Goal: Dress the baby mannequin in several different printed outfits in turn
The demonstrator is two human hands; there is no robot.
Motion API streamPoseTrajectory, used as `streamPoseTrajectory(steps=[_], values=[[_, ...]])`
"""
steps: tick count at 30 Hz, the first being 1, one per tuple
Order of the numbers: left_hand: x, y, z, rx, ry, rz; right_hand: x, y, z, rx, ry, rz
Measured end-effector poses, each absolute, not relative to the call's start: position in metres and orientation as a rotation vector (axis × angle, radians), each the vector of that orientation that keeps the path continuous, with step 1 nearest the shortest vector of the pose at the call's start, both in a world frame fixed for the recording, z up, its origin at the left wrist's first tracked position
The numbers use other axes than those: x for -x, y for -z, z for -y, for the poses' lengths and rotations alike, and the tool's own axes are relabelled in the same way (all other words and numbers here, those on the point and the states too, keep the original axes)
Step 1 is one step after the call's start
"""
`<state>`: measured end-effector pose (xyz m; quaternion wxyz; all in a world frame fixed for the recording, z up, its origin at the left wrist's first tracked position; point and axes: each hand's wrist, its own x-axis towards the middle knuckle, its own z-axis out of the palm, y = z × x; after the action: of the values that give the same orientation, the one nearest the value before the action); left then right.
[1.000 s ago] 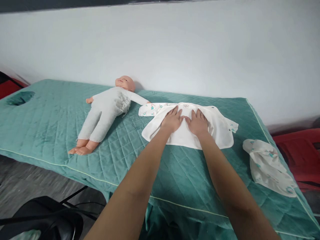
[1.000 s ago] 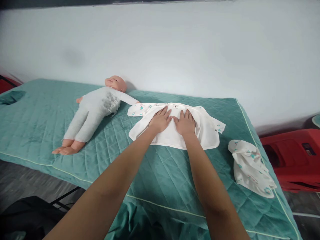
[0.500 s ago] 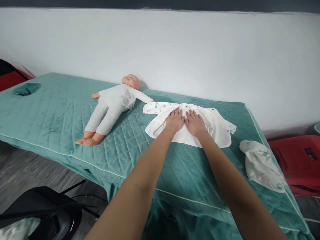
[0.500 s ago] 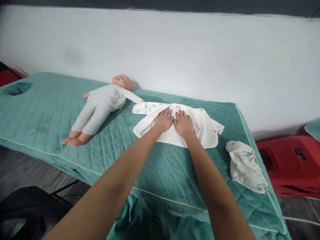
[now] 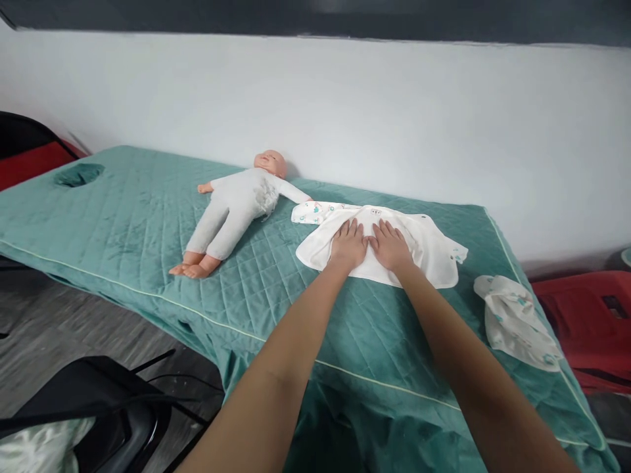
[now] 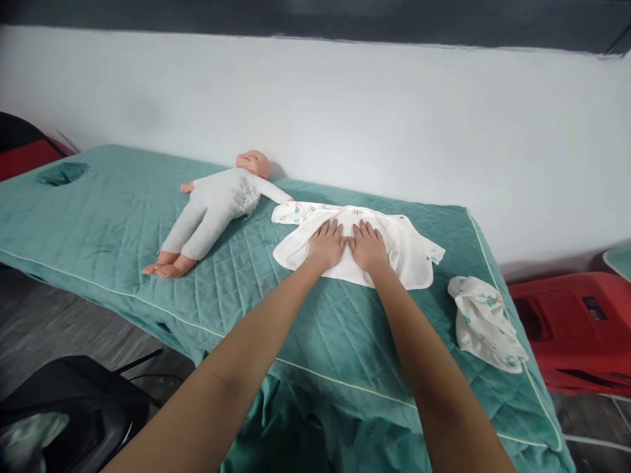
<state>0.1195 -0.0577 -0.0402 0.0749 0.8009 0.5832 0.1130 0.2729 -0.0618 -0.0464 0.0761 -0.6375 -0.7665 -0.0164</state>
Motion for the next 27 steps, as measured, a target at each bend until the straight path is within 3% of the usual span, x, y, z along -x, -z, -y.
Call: streamPoseTrajectory(steps=[27], values=[[-0.118,0.041,0.060,-2.423,-0.385,-1.762,-0.274,0.043,0.106,1.909,0.104,2.381]])
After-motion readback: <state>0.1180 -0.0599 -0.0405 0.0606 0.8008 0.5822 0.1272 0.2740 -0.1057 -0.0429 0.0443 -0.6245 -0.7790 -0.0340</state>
